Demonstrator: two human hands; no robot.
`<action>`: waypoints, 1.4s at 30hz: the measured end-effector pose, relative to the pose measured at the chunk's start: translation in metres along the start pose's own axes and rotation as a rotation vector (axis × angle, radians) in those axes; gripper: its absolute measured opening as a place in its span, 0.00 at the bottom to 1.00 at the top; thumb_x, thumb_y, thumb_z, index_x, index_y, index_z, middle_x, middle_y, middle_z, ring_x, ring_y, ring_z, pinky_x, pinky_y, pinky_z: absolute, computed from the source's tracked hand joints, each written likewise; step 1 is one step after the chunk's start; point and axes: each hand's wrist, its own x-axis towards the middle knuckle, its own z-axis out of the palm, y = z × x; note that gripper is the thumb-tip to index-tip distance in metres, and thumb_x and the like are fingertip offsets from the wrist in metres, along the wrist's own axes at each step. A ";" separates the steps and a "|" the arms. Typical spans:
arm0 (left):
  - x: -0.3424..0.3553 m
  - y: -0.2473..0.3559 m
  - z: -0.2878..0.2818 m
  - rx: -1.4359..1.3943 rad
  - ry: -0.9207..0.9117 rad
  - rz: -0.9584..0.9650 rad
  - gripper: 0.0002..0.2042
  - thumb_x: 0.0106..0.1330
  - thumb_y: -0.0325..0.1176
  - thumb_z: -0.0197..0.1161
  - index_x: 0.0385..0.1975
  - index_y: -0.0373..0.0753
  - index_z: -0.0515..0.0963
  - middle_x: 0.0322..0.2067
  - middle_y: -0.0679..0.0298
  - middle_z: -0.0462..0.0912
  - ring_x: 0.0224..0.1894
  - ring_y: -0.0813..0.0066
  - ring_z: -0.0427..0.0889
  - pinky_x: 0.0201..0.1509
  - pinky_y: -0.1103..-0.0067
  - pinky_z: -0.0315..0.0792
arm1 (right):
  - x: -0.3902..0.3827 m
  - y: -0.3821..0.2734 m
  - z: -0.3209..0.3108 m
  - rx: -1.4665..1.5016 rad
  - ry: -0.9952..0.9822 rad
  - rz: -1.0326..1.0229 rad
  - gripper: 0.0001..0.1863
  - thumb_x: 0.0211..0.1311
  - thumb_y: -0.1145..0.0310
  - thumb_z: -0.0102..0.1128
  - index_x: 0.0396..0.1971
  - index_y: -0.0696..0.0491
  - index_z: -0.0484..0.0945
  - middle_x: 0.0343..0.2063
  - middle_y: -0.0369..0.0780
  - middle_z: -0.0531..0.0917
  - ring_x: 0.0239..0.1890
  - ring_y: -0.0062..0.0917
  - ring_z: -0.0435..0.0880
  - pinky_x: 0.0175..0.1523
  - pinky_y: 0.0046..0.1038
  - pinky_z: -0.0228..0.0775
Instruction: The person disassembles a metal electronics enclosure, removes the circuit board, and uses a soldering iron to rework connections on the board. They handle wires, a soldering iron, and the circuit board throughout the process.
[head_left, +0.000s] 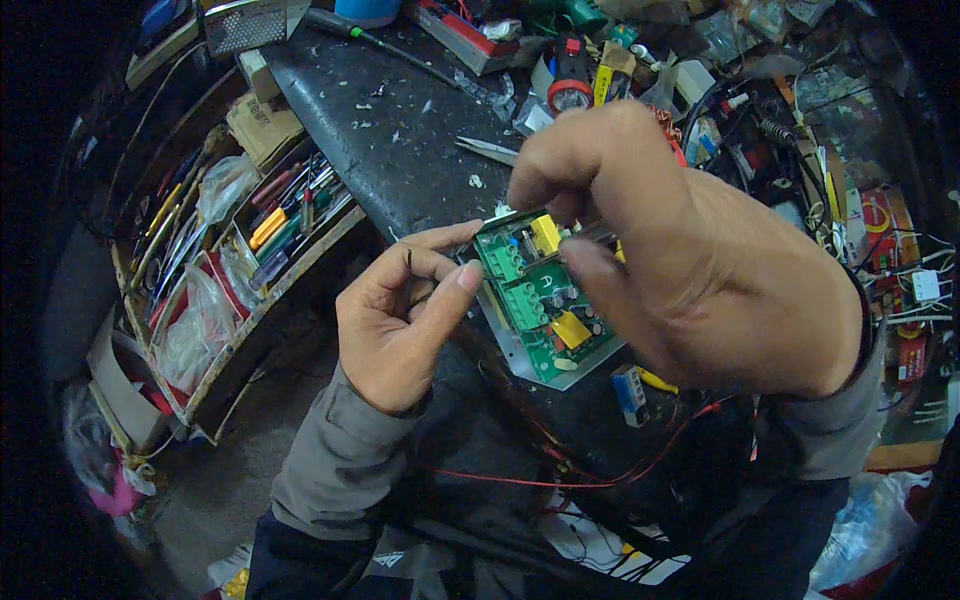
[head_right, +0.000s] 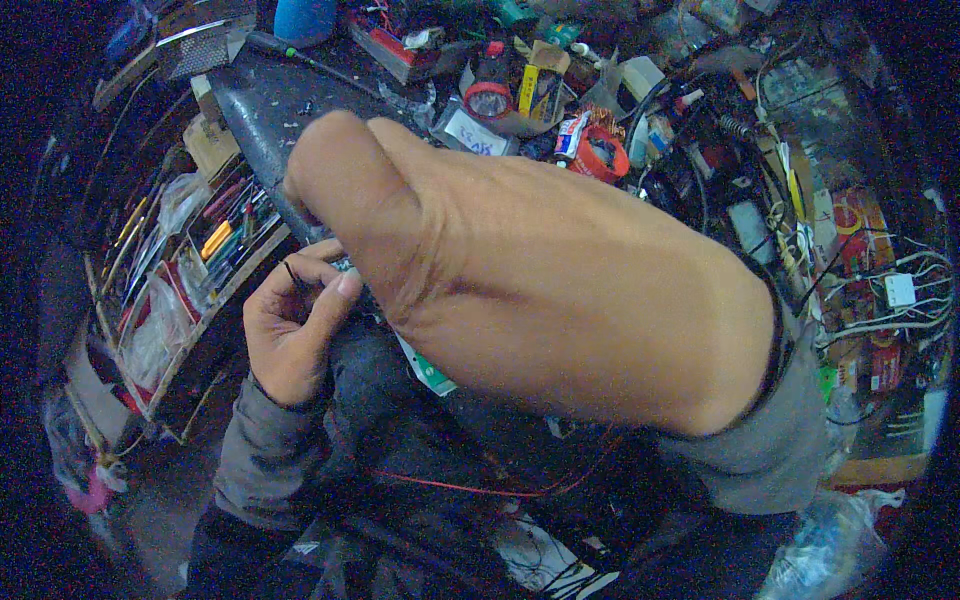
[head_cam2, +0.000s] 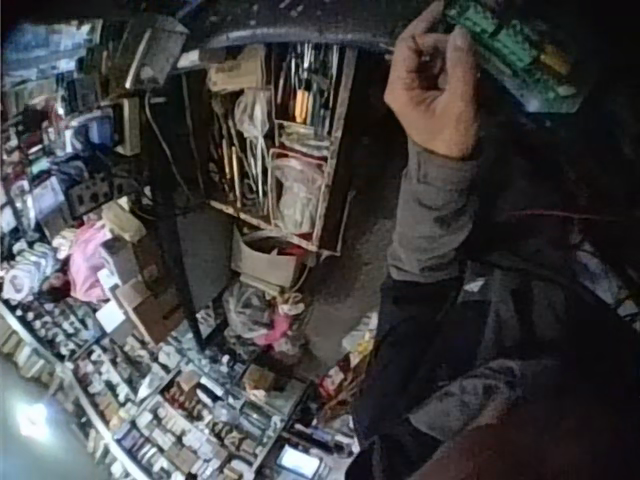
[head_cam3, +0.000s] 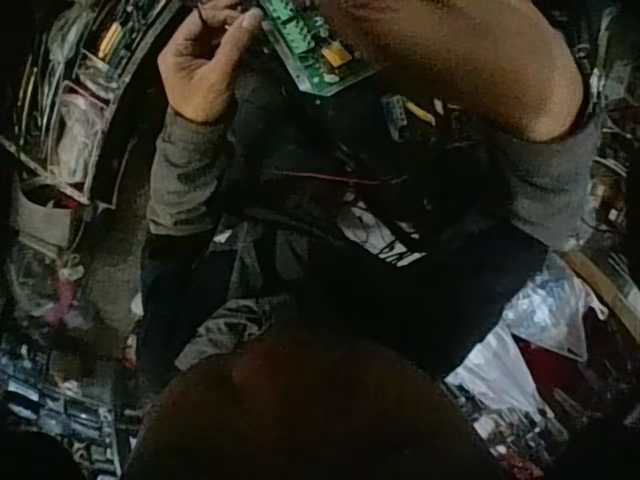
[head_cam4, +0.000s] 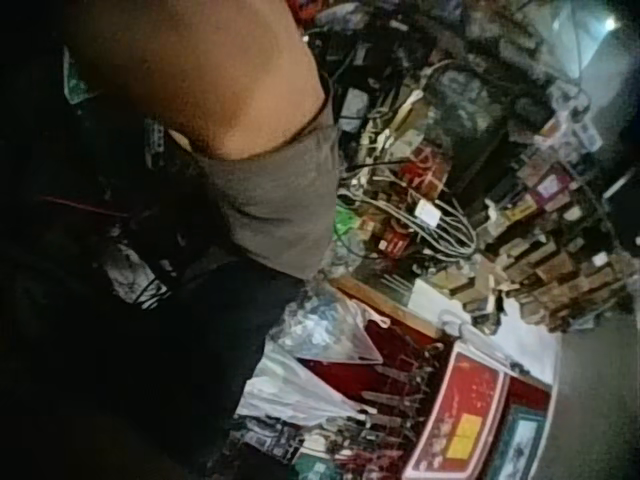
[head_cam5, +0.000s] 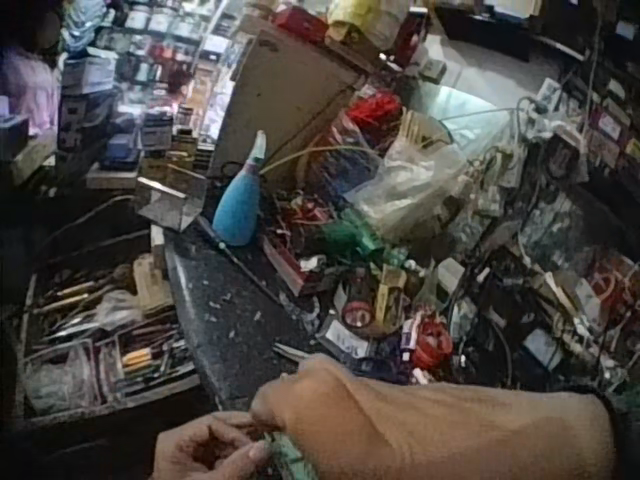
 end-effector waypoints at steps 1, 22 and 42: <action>0.000 0.000 0.000 -0.011 -0.005 0.007 0.05 0.65 0.25 0.63 0.32 0.30 0.75 0.52 0.53 0.78 0.34 0.91 0.73 0.37 0.91 0.68 | -0.001 -0.001 -0.002 -0.002 -0.054 0.027 0.20 0.58 0.82 0.58 0.49 0.58 0.65 0.35 0.45 0.76 0.31 0.35 0.81 0.35 0.29 0.72; -0.002 -0.002 0.001 0.004 -0.005 0.026 0.05 0.64 0.25 0.65 0.30 0.31 0.76 0.52 0.57 0.78 0.24 0.96 0.64 0.27 0.92 0.57 | -0.005 0.004 0.003 0.064 -0.049 0.011 0.19 0.57 0.83 0.60 0.46 0.58 0.65 0.36 0.45 0.75 0.37 0.37 0.82 0.41 0.29 0.75; -0.003 -0.002 0.014 0.583 -0.194 0.389 0.64 0.29 0.49 0.86 0.67 0.26 0.53 0.56 0.46 0.66 0.59 0.56 0.70 0.62 0.69 0.67 | -0.039 0.021 0.013 0.349 0.266 0.209 0.10 0.60 0.82 0.61 0.40 0.61 0.72 0.37 0.39 0.78 0.38 0.18 0.80 0.43 0.19 0.74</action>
